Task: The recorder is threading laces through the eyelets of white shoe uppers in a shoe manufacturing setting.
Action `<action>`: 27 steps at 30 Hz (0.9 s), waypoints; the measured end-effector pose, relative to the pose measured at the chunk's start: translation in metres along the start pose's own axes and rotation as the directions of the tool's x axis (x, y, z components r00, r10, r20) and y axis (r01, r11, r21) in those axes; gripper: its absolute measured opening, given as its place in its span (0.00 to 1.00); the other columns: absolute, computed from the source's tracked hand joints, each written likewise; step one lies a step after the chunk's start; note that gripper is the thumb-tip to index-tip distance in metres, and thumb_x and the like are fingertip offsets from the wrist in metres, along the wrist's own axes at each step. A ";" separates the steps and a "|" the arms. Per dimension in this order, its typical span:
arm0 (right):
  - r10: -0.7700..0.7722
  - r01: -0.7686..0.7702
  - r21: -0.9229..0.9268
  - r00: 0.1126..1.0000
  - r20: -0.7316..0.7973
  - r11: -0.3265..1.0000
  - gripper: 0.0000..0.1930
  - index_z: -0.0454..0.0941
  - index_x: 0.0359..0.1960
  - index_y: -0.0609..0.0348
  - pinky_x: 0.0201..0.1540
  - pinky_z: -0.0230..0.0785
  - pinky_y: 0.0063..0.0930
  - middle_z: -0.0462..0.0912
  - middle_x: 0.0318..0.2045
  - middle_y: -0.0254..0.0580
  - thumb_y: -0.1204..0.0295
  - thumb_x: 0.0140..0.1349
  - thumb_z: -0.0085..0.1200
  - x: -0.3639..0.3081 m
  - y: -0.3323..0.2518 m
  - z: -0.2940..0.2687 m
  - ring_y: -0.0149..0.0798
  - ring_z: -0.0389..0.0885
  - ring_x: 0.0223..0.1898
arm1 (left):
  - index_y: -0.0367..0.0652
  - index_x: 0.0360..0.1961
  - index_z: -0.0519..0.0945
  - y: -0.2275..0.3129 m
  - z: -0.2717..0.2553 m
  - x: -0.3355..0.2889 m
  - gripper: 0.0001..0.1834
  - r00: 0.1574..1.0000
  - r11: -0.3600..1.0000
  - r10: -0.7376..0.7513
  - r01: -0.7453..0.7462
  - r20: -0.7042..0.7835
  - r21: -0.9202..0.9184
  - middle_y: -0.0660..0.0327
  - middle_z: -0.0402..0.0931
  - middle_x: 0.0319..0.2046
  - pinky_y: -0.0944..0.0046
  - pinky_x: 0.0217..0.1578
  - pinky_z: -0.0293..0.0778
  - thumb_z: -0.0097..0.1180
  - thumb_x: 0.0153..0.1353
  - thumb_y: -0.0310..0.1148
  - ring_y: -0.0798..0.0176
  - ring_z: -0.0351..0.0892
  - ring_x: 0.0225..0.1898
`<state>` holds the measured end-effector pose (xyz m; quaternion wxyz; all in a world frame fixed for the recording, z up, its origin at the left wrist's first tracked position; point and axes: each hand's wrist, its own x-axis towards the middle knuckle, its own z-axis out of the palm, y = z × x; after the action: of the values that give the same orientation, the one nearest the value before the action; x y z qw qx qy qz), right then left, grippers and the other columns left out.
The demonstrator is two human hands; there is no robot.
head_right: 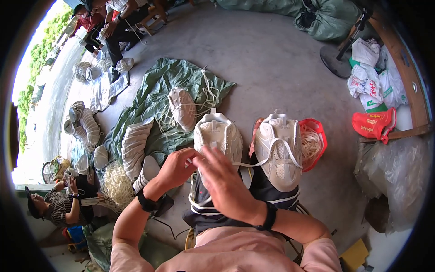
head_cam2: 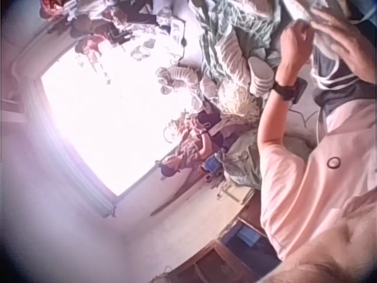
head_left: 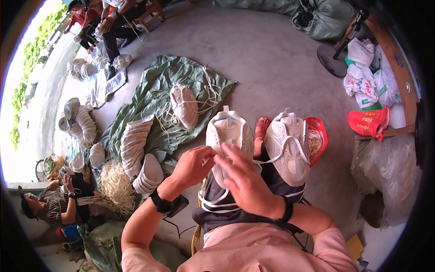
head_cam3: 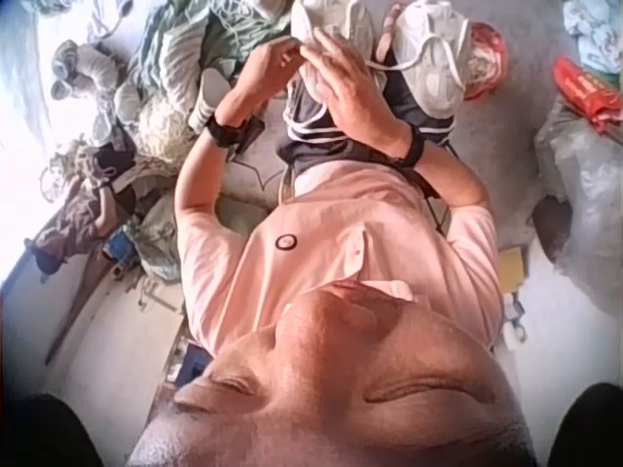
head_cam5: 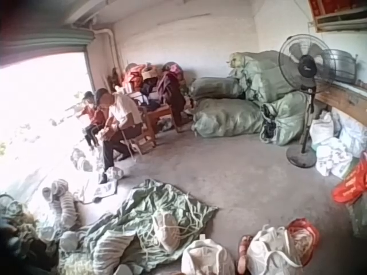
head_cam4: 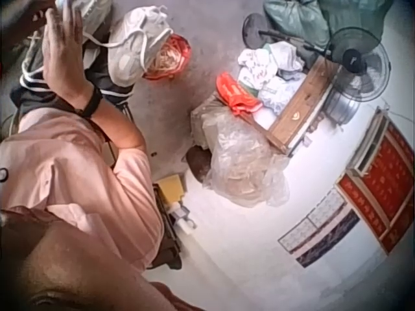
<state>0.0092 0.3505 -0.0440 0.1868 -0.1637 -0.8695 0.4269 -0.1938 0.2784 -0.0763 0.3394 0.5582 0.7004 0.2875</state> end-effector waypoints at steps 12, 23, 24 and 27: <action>0.194 -0.214 -0.050 0.944 -0.267 0.975 0.44 0.39 0.76 0.68 0.75 0.38 0.57 0.41 0.74 0.73 0.78 0.64 0.55 -0.004 0.072 0.022 0.71 0.40 0.75 | 0.39 0.34 0.81 0.006 -0.004 0.009 0.07 0.999 0.997 0.036 -0.038 0.038 0.072 0.53 0.83 0.34 0.53 0.39 0.77 0.60 0.61 0.32 0.46 0.82 0.38; 0.237 -0.258 -0.045 0.933 -0.272 0.965 0.41 0.35 0.74 0.74 0.77 0.32 0.54 0.41 0.74 0.71 0.69 0.71 0.49 0.005 0.087 0.031 0.66 0.38 0.77 | 0.40 0.33 0.80 0.015 0.000 0.023 0.05 0.974 0.917 0.222 -0.225 0.047 0.328 0.58 0.80 0.32 0.54 0.40 0.77 0.62 0.57 0.29 0.51 0.80 0.37; 0.237 -0.259 -0.044 0.933 -0.271 0.965 0.41 0.35 0.74 0.74 0.77 0.32 0.54 0.41 0.74 0.71 0.69 0.71 0.49 0.005 0.088 0.032 0.66 0.38 0.77 | 0.40 0.33 0.80 0.015 0.000 0.023 0.05 0.967 0.904 0.251 -0.250 0.044 0.346 0.58 0.79 0.32 0.54 0.40 0.76 0.62 0.57 0.28 0.51 0.79 0.37; 0.204 -0.239 -0.079 0.930 -0.307 0.968 0.41 0.36 0.74 0.76 0.75 0.35 0.57 0.41 0.73 0.76 0.70 0.70 0.49 0.005 0.089 0.033 0.73 0.41 0.74 | 0.41 0.34 0.80 0.020 -0.002 0.023 0.05 0.967 0.907 0.251 -0.251 0.046 0.339 0.58 0.79 0.32 0.53 0.40 0.76 0.62 0.56 0.28 0.51 0.79 0.37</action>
<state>0.0003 0.3824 -0.1332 0.2558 -0.3334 -0.8307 0.3652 -0.1863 0.3050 -0.0629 0.1979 0.6941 0.6619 0.2024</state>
